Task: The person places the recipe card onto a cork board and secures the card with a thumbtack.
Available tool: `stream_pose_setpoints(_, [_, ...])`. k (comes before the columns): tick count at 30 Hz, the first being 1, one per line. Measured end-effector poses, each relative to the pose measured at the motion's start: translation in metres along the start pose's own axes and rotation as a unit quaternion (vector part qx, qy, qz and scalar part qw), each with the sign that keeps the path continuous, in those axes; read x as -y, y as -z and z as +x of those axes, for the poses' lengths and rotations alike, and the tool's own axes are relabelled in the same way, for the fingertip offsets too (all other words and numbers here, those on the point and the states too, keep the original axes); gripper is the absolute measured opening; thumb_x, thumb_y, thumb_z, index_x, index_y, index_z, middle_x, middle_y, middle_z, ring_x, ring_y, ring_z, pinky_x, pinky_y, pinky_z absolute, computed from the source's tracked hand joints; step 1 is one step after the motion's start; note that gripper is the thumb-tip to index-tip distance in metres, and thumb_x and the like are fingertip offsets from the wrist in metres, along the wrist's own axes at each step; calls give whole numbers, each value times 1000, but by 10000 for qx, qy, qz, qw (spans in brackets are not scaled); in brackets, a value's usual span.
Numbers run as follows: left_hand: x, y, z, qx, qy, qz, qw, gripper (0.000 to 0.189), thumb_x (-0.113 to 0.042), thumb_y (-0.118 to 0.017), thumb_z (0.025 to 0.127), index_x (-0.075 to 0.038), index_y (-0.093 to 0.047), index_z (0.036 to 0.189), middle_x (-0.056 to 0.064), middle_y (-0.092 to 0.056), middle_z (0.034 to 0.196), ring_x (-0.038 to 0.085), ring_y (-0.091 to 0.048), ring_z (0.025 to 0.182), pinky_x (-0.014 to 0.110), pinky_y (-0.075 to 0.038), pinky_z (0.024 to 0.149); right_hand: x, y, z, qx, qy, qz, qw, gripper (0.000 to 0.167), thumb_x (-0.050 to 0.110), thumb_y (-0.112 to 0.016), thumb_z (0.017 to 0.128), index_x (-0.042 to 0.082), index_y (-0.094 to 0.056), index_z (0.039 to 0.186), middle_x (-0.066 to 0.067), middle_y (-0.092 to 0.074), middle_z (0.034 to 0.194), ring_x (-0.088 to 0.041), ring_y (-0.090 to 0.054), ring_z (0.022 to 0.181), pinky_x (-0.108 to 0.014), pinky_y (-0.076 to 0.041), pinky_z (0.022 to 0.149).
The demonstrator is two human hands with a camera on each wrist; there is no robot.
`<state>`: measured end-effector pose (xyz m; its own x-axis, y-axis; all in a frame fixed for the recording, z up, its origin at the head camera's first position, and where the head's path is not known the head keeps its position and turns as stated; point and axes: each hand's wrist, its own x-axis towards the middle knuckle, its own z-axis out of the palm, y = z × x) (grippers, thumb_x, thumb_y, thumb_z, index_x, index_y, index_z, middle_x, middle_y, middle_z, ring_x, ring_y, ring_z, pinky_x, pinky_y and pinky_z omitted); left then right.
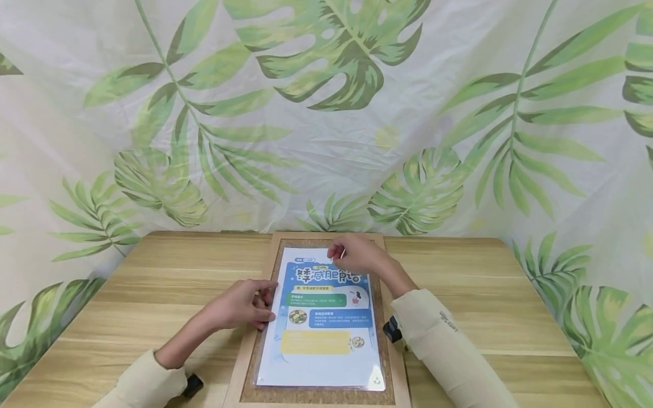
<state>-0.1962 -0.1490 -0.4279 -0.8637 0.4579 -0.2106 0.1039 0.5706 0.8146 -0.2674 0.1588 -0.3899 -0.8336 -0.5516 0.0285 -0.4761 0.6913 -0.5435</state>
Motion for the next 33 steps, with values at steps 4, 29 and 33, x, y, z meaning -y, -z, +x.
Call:
stream_pose_setpoints(4, [0, 0, -1, 16, 23, 25, 10000, 67, 11, -81, 86, 17, -52, 146, 14, -63, 94, 16, -72, 67, 29, -67, 58, 3, -3, 9, 49, -69, -13, 10000, 11, 6, -74, 96, 5, -78, 106, -1, -75, 93, -13, -66, 85, -26, -58, 75])
stream_pose_setpoints(29, [4, -1, 4, 109, 70, -10, 9999, 73, 14, -78, 89, 15, -45, 154, 14, -61, 98, 16, -69, 68, 31, -67, 57, -2, -36, 61, 117, -147, 227, 9996, 10, 7, -76, 97, 6, -79, 107, -3, -76, 97, -13, -68, 90, -28, -62, 87])
stream_pose_setpoints(33, [3, -2, 4, 138, 59, 25, 9999, 74, 14, -78, 89, 15, -44, 155, 14, -61, 99, 16, -69, 69, 31, -67, 58, -1, -43, 66, 105, -156, 674, 9975, 11, 7, -75, 98, 5, -78, 109, -4, -77, 98, -12, -68, 89, -26, -61, 86])
